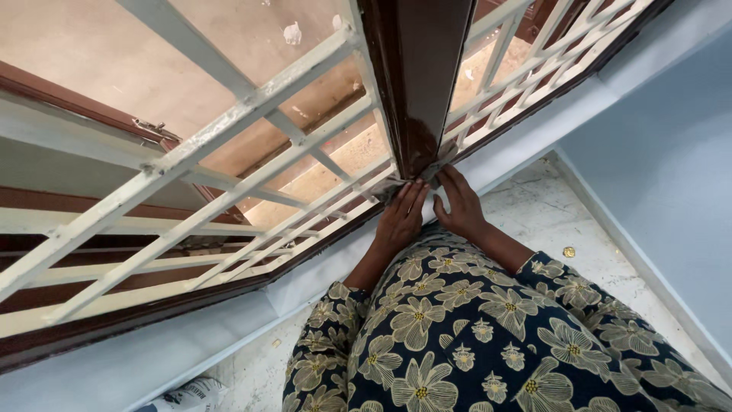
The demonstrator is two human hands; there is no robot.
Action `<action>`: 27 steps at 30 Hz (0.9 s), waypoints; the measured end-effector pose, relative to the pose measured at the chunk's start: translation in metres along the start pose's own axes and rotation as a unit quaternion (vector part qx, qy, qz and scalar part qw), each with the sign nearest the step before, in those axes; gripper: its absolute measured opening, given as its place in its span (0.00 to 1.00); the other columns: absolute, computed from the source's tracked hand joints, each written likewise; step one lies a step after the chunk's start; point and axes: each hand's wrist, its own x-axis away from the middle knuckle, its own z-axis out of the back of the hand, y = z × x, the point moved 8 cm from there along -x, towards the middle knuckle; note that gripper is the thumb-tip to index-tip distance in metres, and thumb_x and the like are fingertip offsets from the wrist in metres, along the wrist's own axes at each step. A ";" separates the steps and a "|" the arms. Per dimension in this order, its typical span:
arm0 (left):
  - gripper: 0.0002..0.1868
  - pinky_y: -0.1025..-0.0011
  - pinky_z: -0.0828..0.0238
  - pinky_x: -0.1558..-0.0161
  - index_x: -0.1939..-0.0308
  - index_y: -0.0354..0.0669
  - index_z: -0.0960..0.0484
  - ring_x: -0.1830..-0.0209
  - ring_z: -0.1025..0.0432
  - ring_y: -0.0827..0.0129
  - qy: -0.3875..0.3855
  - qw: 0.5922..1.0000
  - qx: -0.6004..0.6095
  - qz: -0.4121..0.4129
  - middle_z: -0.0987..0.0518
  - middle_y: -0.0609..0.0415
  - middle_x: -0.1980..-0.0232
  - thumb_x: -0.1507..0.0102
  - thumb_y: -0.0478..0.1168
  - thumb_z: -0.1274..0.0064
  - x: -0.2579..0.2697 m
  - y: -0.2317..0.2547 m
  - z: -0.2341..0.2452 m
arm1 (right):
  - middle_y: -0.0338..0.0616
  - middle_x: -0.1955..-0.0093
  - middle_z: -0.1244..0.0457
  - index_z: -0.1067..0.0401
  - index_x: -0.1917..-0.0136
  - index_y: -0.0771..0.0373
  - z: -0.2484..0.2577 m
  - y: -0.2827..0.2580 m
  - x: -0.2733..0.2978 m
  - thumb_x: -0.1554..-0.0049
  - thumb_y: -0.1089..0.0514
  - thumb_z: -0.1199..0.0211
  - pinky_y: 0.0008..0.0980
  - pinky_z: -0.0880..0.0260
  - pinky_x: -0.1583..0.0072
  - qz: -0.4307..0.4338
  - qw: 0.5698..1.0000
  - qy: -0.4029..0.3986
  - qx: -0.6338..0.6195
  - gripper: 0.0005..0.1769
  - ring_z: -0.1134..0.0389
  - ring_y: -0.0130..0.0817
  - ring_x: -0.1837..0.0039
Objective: The person wipes the white bars of a metal window grill by hand using a grey cloth, systematically moving across the different sections and framework.
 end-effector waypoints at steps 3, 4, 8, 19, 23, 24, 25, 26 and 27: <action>0.30 0.55 0.35 0.28 0.27 0.40 0.32 0.30 0.32 0.56 0.041 0.998 -0.040 -0.002 0.34 0.47 0.27 0.34 0.30 0.49 -0.012 0.000 0.017 | 0.65 0.29 0.44 0.34 0.33 0.78 0.015 -0.009 -0.017 0.43 0.63 0.36 0.47 0.31 0.34 0.047 0.999 0.025 0.002 0.27 0.37 0.60 0.29; 0.29 0.58 0.33 0.30 0.28 0.45 0.29 0.33 0.31 0.57 0.069 0.996 -0.055 0.007 0.33 0.48 0.28 0.34 0.30 0.47 -0.015 -0.001 0.024 | 0.65 0.29 0.44 0.34 0.33 0.77 0.020 -0.012 -0.022 0.43 0.63 0.36 0.48 0.31 0.34 0.066 0.997 0.032 -0.001 0.27 0.38 0.60 0.30; 0.26 0.64 0.26 0.43 0.35 0.57 0.19 0.45 0.27 0.61 0.119 0.989 -0.053 0.076 0.28 0.51 0.37 0.37 0.31 0.43 -0.023 -0.010 0.050 | 0.64 0.31 0.43 0.32 0.34 0.76 0.033 -0.030 -0.036 0.44 0.63 0.34 0.51 0.32 0.34 0.116 0.991 0.068 0.022 0.27 0.39 0.59 0.30; 0.21 0.65 0.27 0.57 0.45 0.60 0.12 0.56 0.27 0.64 0.200 0.952 -0.133 0.191 0.22 0.56 0.53 0.41 0.37 0.36 0.026 -0.029 0.140 | 0.53 0.39 0.41 0.26 0.37 0.69 -0.011 -0.085 -0.048 0.48 0.65 0.35 0.46 0.34 0.39 0.222 0.972 0.004 0.080 0.25 0.36 0.51 0.40; 0.20 0.63 0.28 0.54 0.44 0.58 0.11 0.54 0.26 0.63 0.193 0.934 -0.193 0.232 0.22 0.54 0.52 0.41 0.38 0.36 0.056 -0.037 0.160 | 0.51 0.39 0.39 0.25 0.36 0.67 -0.032 -0.117 -0.055 0.47 0.65 0.36 0.44 0.35 0.42 0.268 0.960 -0.027 0.077 0.25 0.35 0.48 0.42; 0.20 0.63 0.28 0.54 0.44 0.58 0.11 0.53 0.26 0.63 0.196 0.926 -0.209 0.246 0.22 0.54 0.52 0.41 0.38 0.36 0.066 -0.038 0.167 | 0.51 0.40 0.38 0.25 0.36 0.67 -0.036 -0.128 -0.055 0.47 0.64 0.36 0.44 0.35 0.42 0.290 0.954 -0.021 0.077 0.24 0.35 0.47 0.42; 0.20 0.63 0.27 0.53 0.44 0.58 0.12 0.53 0.26 0.62 0.208 0.920 -0.206 0.260 0.22 0.54 0.52 0.41 0.38 0.36 0.077 -0.040 0.176 | 0.50 0.40 0.38 0.25 0.36 0.66 -0.040 -0.139 -0.054 0.46 0.64 0.36 0.43 0.35 0.43 0.312 0.947 -0.015 0.077 0.24 0.35 0.47 0.41; 0.21 0.63 0.27 0.52 0.44 0.58 0.12 0.52 0.27 0.61 0.220 0.915 -0.203 0.273 0.23 0.53 0.51 0.41 0.38 0.36 0.089 -0.043 0.185 | 0.50 0.40 0.38 0.25 0.36 0.66 -0.045 -0.151 -0.053 0.46 0.64 0.35 0.43 0.35 0.43 0.333 0.940 -0.009 0.076 0.23 0.35 0.46 0.41; 0.21 0.63 0.26 0.52 0.44 0.58 0.12 0.52 0.27 0.61 0.232 0.909 -0.200 0.285 0.23 0.53 0.51 0.41 0.38 0.36 0.103 -0.045 0.193 | 0.49 0.40 0.37 0.24 0.35 0.66 -0.055 -0.162 -0.053 0.44 0.64 0.36 0.42 0.35 0.45 0.346 0.935 -0.027 0.067 0.23 0.35 0.44 0.43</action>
